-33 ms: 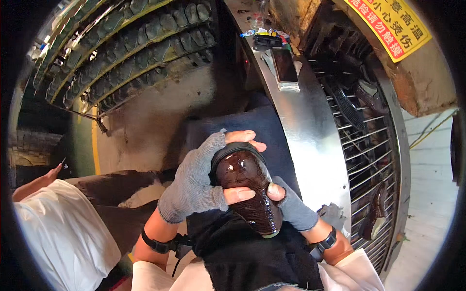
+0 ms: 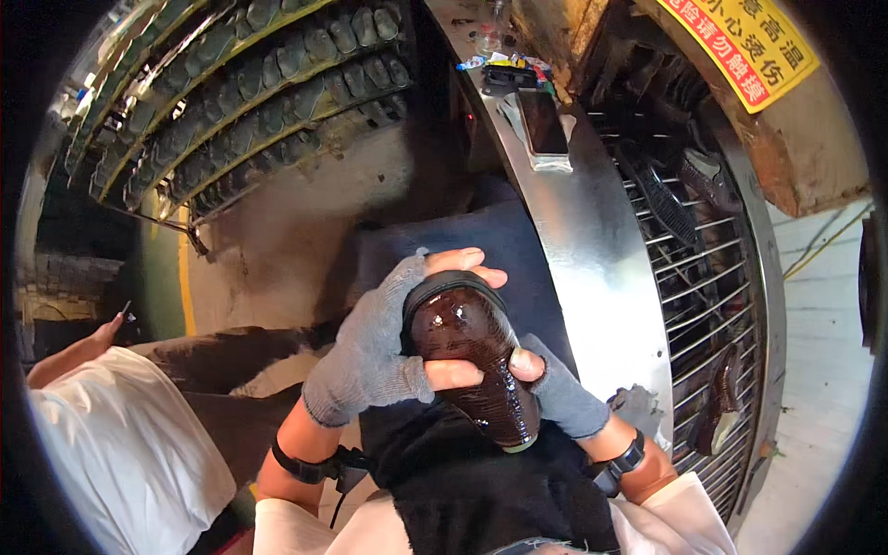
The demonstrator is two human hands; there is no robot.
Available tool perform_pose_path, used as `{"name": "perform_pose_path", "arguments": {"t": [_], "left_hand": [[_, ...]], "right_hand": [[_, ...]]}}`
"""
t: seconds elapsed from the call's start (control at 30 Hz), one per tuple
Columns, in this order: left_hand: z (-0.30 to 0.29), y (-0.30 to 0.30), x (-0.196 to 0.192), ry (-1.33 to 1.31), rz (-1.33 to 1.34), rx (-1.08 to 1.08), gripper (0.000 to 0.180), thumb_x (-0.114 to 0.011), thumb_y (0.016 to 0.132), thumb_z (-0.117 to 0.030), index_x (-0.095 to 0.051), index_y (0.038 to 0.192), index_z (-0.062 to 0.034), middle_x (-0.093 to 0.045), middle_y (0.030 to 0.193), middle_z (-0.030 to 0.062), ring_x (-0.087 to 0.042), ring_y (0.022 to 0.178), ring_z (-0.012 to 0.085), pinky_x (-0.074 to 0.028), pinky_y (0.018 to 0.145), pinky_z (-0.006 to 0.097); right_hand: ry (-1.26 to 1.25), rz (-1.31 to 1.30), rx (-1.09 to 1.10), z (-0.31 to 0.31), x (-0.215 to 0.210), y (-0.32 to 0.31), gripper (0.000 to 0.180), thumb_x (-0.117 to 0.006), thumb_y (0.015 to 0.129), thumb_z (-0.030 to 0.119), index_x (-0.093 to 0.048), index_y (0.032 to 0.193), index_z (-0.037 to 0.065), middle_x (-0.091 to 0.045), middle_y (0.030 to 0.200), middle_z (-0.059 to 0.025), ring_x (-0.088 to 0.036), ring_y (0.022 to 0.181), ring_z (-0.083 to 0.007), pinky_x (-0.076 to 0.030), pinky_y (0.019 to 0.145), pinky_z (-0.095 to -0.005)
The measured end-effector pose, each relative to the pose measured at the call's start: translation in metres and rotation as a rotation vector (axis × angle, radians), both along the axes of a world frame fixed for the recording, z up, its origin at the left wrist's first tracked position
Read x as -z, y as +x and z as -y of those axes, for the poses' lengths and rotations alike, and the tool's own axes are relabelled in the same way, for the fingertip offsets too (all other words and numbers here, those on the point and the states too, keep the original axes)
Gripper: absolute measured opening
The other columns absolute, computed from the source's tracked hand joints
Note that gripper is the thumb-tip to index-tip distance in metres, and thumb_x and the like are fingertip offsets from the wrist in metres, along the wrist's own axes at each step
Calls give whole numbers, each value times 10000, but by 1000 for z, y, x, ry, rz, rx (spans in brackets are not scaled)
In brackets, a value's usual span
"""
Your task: The recorder is inspecting the finish and quality of leather shoes before placing them on a conveyor belt.
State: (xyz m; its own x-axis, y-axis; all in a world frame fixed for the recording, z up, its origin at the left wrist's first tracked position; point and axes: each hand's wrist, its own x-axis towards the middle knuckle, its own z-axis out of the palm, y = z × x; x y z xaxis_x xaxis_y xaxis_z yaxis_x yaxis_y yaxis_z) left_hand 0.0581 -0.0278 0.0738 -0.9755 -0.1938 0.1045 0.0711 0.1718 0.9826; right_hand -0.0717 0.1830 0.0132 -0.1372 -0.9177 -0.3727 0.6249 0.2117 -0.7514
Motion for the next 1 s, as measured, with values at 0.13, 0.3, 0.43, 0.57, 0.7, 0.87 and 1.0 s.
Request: {"name": "perform_pose_path", "arguments": {"t": [0.13, 0.3, 0.43, 0.57, 0.7, 0.87, 1.0], "left_hand": [[-12, 12, -2, 327, 1, -93, 1071, -988, 777, -260, -340, 1603, -51, -617, 1466, 304, -671, 1291, 357, -556, 1097, 470], [-9, 19, -17, 448, -241, -225, 1002, -982, 764, -214, -388, 1549, -32, -603, 1461, 357, -673, 1292, 393, -585, 1067, 487], [-3, 22, -16, 470, -467, -313, 1020, -1009, 758, -291, -387, 1545, -105, -582, 1481, 338, -648, 1315, 437, -557, 1099, 562], [-8, 18, -7, 588, -440, -210, 970, -959, 792, -464, -430, 1555, -183, -487, 1601, 228, -534, 1423, 495, -500, 1153, 640], [-22, -2, 11, 679, -89, 136, 1274, -724, 876, -767, -146, 1732, -22, -407, 1683, 231, -384, 1573, 359, -299, 1285, 474], [-45, -40, 69, 449, 34, -225, 1065, -750, 964, -594, -236, 1732, -67, -557, 1497, 135, -490, 1420, 212, -327, 1245, 373], [-51, -33, 94, 384, -83, -390, 761, -646, 1001, -654, -526, 1433, -40, -589, 1216, 49, -551, 1128, 167, -457, 1032, 340]], "right_hand": [[-77, -43, -54, 8, -20, -7, 737, -651, 1029, 597, -683, 1292, -90, -752, 1068, -101, -687, 980, -152, -567, 842, -310], [-260, -207, -182, 2, -13, -29, 674, -656, 1064, 511, -635, 1374, -87, -744, 1145, -119, -685, 1011, -155, -560, 873, -299], [-157, -66, -148, -32, -9, -31, 750, -573, 1087, 584, -532, 1529, -20, -733, 1266, -189, -762, 1002, -248, -629, 793, -320], [152, -11, 110, -49, -45, -53, 653, -587, 1095, 514, -540, 1501, 4, -745, 1260, -186, -788, 980, -301, -676, 712, -379], [64, -393, 177, -30, -75, -111, 619, -798, 951, 344, -610, 1402, -35, -730, 1267, -92, -688, 1184, -186, -541, 1032, -342], [-16, -908, -258, 12, -51, -114, 740, -971, 737, 353, -664, 1328, 32, -736, 1198, -86, -692, 1143, -186, -530, 1027, -341], [-9, -939, -374, 25, -49, -100, 788, -1002, 704, 344, -646, 1341, 45, -738, 1194, -86, -691, 1133, -177, -540, 1011, -345]]}}
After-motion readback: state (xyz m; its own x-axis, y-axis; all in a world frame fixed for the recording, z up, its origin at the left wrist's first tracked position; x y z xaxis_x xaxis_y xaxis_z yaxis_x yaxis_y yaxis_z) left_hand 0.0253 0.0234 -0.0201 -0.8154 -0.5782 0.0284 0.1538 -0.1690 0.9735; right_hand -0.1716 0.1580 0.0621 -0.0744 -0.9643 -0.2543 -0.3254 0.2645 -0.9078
